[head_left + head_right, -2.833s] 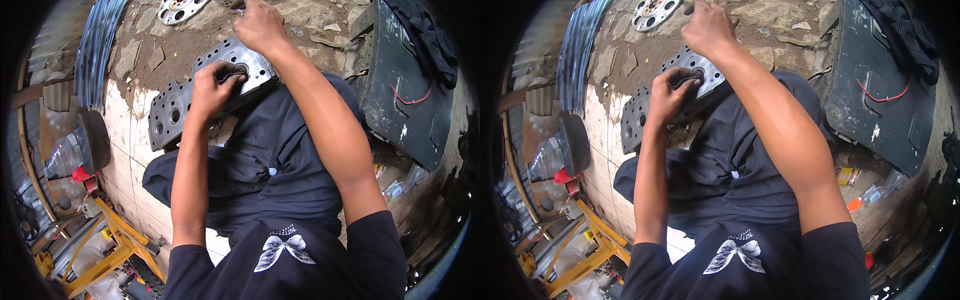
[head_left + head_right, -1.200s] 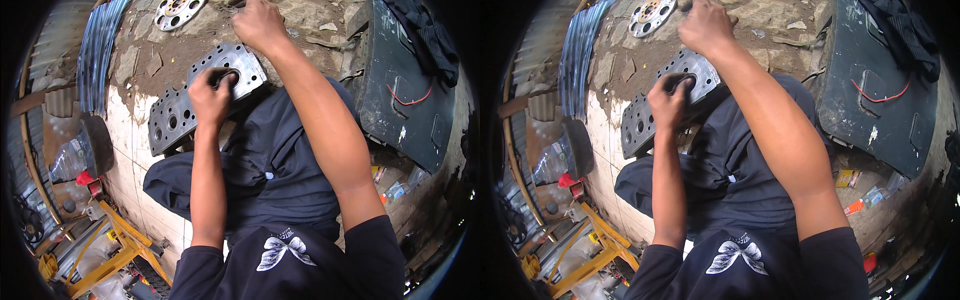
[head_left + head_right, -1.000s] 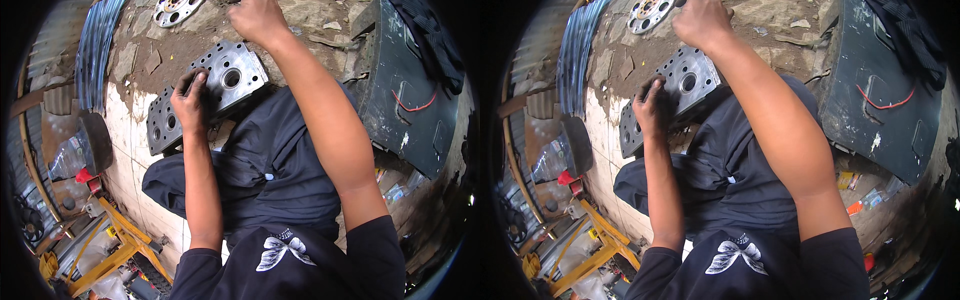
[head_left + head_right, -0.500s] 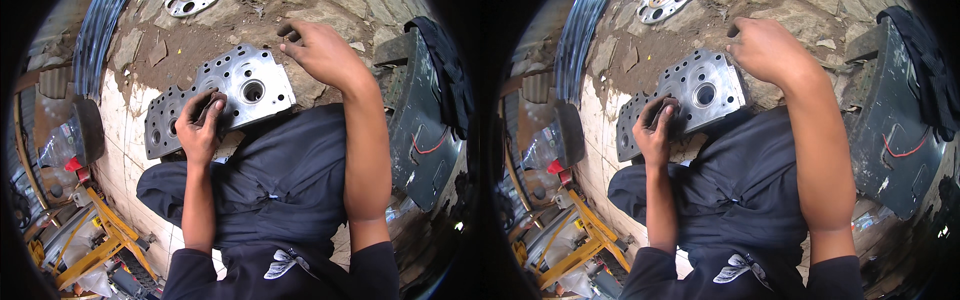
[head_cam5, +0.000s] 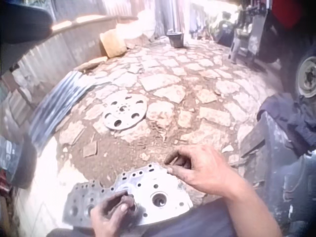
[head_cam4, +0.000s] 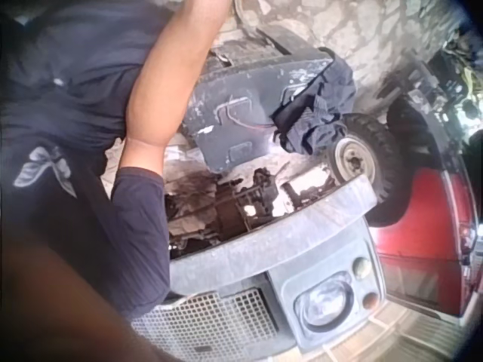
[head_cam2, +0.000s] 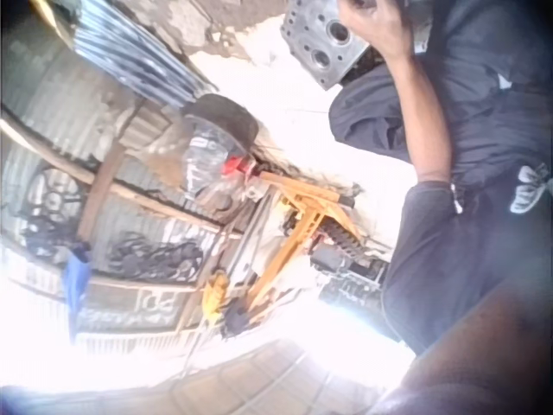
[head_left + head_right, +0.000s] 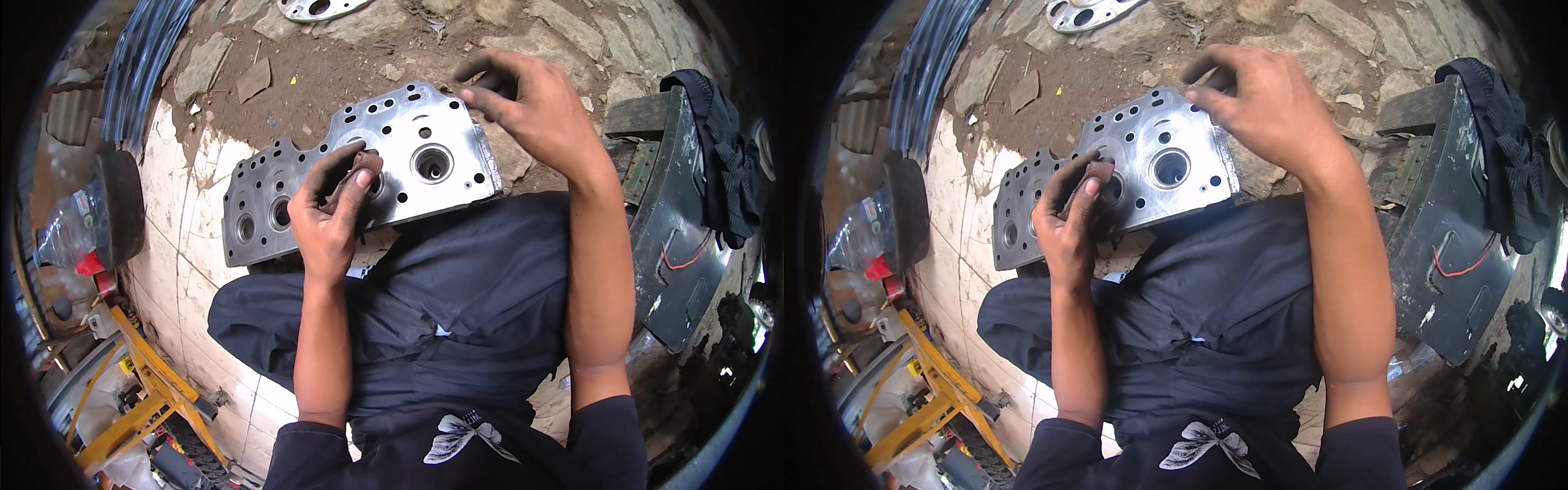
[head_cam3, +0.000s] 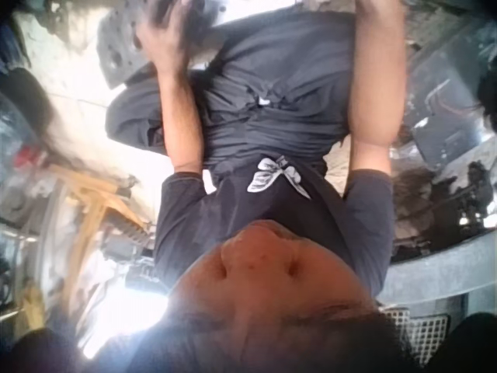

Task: The person sits on the floor and scrubs a metal engine part with a small abrasive pad, focusing on the circular openings and flat surfaces. The person repeatedly rubs the surface to remove residue.

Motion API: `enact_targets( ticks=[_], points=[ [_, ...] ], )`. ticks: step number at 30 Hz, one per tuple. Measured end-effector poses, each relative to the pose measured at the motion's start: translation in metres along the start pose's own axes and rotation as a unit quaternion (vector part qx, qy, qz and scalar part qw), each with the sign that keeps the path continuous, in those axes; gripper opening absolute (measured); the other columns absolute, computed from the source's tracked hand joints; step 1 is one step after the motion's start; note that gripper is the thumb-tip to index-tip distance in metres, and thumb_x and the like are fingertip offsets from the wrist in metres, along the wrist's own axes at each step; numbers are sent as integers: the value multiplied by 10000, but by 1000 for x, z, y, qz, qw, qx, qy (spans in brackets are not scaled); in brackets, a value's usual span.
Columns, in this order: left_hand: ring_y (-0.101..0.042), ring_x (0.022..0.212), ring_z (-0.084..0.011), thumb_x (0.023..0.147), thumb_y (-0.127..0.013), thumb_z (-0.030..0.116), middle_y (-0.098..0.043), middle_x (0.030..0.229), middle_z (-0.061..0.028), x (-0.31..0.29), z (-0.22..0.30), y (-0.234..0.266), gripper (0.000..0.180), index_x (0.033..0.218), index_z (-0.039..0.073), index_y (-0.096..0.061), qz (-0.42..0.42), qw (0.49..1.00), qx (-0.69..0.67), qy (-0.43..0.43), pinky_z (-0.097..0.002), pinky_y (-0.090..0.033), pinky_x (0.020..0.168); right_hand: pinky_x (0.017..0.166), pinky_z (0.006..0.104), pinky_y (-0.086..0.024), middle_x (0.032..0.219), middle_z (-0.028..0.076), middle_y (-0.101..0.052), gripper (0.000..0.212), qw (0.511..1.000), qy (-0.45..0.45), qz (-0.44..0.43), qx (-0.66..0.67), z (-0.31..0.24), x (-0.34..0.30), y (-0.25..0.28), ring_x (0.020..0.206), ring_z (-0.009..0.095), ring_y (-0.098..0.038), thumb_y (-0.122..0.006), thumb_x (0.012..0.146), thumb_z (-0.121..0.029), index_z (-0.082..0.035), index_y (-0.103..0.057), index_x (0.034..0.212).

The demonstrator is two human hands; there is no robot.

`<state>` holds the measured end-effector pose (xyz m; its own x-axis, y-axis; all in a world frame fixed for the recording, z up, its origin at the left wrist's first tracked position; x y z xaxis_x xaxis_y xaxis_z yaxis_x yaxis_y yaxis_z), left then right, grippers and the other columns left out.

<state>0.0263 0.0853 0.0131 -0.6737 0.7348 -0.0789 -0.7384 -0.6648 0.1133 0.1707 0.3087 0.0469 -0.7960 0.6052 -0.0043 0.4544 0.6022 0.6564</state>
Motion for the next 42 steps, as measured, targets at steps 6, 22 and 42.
enact_targets(
  ticks=[6,22,42],
  points=[
    [-644,874,-109,1028,-712,236,-740,1061,-70,6,-8,-7,351,1254,-34,-713,37,996,-85,1,-267,-526,787,711,308,-565,959,99,-798,346,979,-8,-110,170,-39,-9,-37,767,113,-695,-849,893,-225,-13,-774,1155],
    [-705,918,-124,964,-808,134,-766,1032,-74,18,-7,-24,269,1170,-25,-739,-30,993,-111,-38,-281,-571,841,863,286,-577,1079,73,-796,346,916,18,-9,401,-37,-8,-67,1013,138,-735,-861,913,-203,-39,-771,1204],
    [-720,777,-118,893,-860,139,-789,887,-85,12,-4,-30,362,1172,-45,-723,-91,995,30,-4,-282,-578,729,680,286,-585,838,66,-794,133,936,16,126,328,-29,-10,-57,766,101,-737,-842,885,-47,-19,-806,1010]
  ],
)
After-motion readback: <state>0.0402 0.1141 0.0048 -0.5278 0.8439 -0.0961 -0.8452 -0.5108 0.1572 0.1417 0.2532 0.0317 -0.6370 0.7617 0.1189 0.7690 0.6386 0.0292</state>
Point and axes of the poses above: each hand's wrist, its own x-axis towards the middle knuckle, its own y-axis out of the back of the hand, z = x × y, the point moved 8 cm from there along x, towards the middle knuckle
